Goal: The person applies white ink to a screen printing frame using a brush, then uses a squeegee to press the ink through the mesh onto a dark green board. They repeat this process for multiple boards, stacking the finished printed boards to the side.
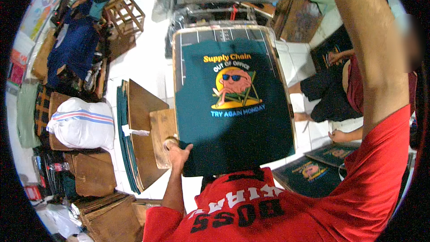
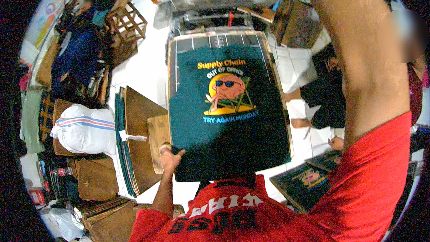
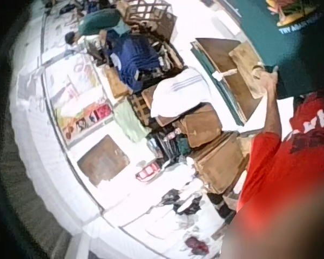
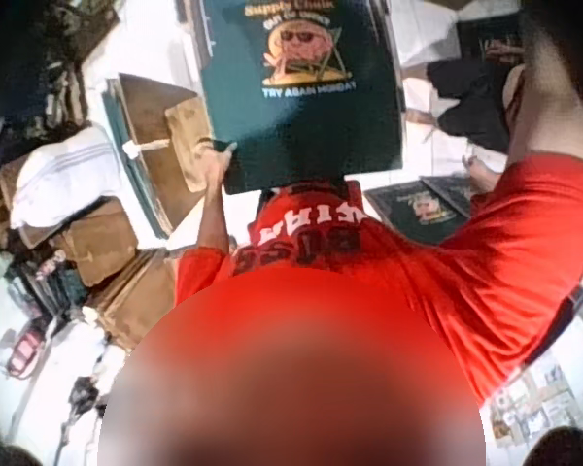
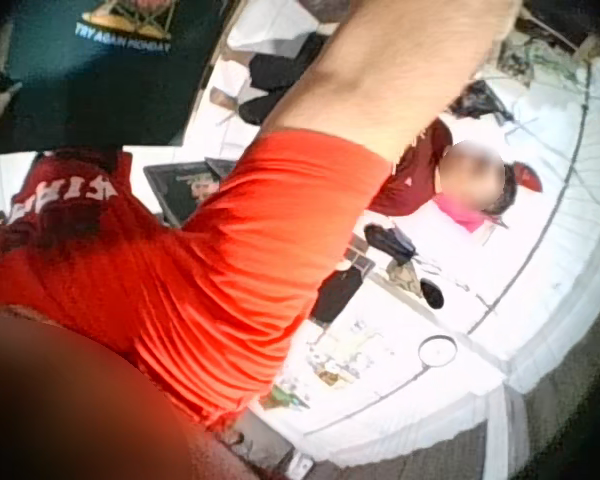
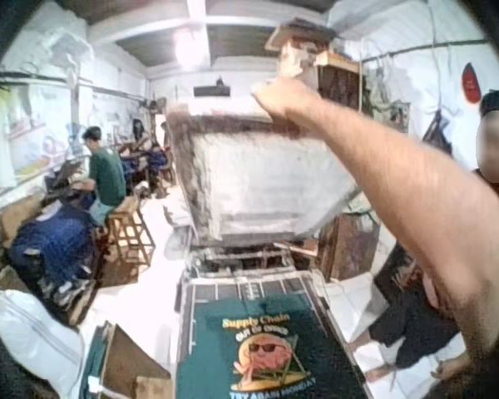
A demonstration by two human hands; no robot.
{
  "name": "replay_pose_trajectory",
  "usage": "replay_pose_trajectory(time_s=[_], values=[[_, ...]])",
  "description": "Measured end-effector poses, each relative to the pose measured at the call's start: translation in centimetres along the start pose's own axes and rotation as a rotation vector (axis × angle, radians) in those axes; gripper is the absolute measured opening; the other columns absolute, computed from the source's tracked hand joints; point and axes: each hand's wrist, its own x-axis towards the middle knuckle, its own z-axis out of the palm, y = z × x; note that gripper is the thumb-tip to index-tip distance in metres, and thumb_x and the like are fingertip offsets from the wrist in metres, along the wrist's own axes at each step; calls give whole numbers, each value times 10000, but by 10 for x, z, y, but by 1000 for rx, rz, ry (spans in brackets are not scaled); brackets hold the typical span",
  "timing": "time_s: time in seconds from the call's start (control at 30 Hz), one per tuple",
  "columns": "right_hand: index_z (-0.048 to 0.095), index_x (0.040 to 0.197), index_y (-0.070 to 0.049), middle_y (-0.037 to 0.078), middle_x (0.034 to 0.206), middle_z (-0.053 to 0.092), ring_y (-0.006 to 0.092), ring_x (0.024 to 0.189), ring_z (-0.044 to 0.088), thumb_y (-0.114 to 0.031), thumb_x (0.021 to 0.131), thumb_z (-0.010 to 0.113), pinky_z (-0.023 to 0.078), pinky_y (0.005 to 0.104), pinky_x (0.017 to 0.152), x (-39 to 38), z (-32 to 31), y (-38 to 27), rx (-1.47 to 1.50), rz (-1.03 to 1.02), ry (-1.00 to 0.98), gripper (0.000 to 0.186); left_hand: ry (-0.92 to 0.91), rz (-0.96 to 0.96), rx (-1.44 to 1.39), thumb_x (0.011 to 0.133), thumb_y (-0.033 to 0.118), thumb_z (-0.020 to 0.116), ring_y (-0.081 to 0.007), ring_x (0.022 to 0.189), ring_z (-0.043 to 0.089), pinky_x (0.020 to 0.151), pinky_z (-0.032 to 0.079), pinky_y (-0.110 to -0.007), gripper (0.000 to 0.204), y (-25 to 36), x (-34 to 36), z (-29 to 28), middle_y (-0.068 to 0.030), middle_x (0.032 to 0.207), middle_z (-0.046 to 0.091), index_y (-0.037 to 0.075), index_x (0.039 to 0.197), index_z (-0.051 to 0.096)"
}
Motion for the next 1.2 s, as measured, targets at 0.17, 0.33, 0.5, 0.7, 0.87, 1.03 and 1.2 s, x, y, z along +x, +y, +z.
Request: replay_pose_trajectory(time_s=[0.17,0.33,0.5,0.7,0.87,1.03,1.2], values=[[738,1120,27,242,1136,743,363,1121,713,-481,923,480,554,478,953,-54,-32,-10,102,202,-222,602,-104,115,-50,680,574,912,-421,1239,615,1043,495,-475,986,-14,22,15,-307,1265,648,-98,1308,556],[656,836,-22,181,924,745,382,864,707,-414,1002,423,543,529,795,-139,-19,-8,28,59,-43,485,82,388,-256,771,642,812,-450,1321,541,1110,439,-495,1027,74,-9,-64,-314,1396,574,-82,1430,503],[710,967,-105,93,818,654,311,754,615,-221,918,657,456,456,683,-307,9,16,42,-337,271,136,-297,819,-1505,1080,501,487,-332,1395,503,1205,324,-514,699,193,-103,-160,-199,1531,488,60,1592,309],[713,1076,-119,154,1067,622,365,1055,575,-189,818,717,448,492,907,-525,48,30,347,-3,-175,267,-587,-128,-1748,1058,651,361,-314,1254,589,1051,484,-581,713,162,-148,-97,-121,1452,540,111,1523,386],[639,1185,-57,186,1162,556,402,1126,539,-67,770,652,449,508,981,-528,162,110,213,135,-370,416,-542,-446,-1488,1057,670,335,-363,1137,644,999,510,-540,770,116,-105,21,-216,1355,579,33,1484,403],[586,1316,-58,180,1292,539,394,1239,505,-34,713,657,437,502,1055,-409,306,190,195,-64,-272,607,-663,-179,-583,1011,561,581,-319,956,684,861,533,-459,570,79,-95,11,-182,1145,673,12,1161,604],[592,1342,-66,165,1346,548,362,1304,488,-93,736,780,443,481,1059,-338,408,211,-75,-316,-262,635,202,424,6,692,704,835,-472,1407,363,1152,278,-572,1224,104,-99,24,-323,1498,397,-94,1481,345]])
